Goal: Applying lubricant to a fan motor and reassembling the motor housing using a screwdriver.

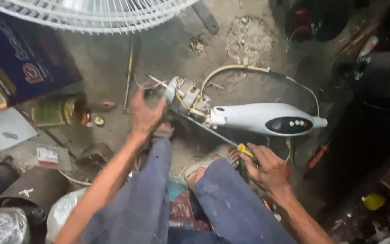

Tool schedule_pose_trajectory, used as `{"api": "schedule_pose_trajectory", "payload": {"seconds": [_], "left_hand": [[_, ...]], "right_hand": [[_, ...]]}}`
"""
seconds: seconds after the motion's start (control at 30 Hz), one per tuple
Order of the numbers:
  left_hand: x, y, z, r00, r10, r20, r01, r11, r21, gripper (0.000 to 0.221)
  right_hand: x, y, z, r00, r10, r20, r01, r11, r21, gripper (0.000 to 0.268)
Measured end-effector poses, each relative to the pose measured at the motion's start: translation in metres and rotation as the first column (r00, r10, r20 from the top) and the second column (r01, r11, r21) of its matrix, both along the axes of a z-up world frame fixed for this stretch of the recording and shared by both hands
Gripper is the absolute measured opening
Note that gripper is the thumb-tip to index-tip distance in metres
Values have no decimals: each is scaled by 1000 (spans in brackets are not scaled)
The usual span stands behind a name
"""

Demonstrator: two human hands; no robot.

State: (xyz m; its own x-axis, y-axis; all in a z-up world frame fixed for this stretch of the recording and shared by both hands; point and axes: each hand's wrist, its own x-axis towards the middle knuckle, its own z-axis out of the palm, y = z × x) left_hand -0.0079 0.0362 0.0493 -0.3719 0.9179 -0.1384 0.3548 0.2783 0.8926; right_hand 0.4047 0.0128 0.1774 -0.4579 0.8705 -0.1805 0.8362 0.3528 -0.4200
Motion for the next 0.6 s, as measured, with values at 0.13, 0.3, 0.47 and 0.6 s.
{"api": "schedule_pose_trajectory", "payload": {"seconds": [0.13, 0.3, 0.47, 0.6], "left_hand": [[11, 43, -29, 961, -228, 158, 193, 959, 206, 74], [27, 44, -101, 952, -165, 258, 106, 968, 226, 95], [25, 39, -74, 968, -26, 251, -7, 991, 131, 80], [28, 37, -74, 966, -32, 256, -3, 991, 132, 44]], "right_hand": [[-2, -19, -8, 991, 64, 119, -79, 988, 129, 31], [-8, -12, 1, 967, 136, 214, -157, 984, 82, 35], [-33, 13, 22, 981, 84, 174, -70, 994, -86, 35], [-43, 26, 38, 977, -5, 213, 38, 987, -154, 32]]}}
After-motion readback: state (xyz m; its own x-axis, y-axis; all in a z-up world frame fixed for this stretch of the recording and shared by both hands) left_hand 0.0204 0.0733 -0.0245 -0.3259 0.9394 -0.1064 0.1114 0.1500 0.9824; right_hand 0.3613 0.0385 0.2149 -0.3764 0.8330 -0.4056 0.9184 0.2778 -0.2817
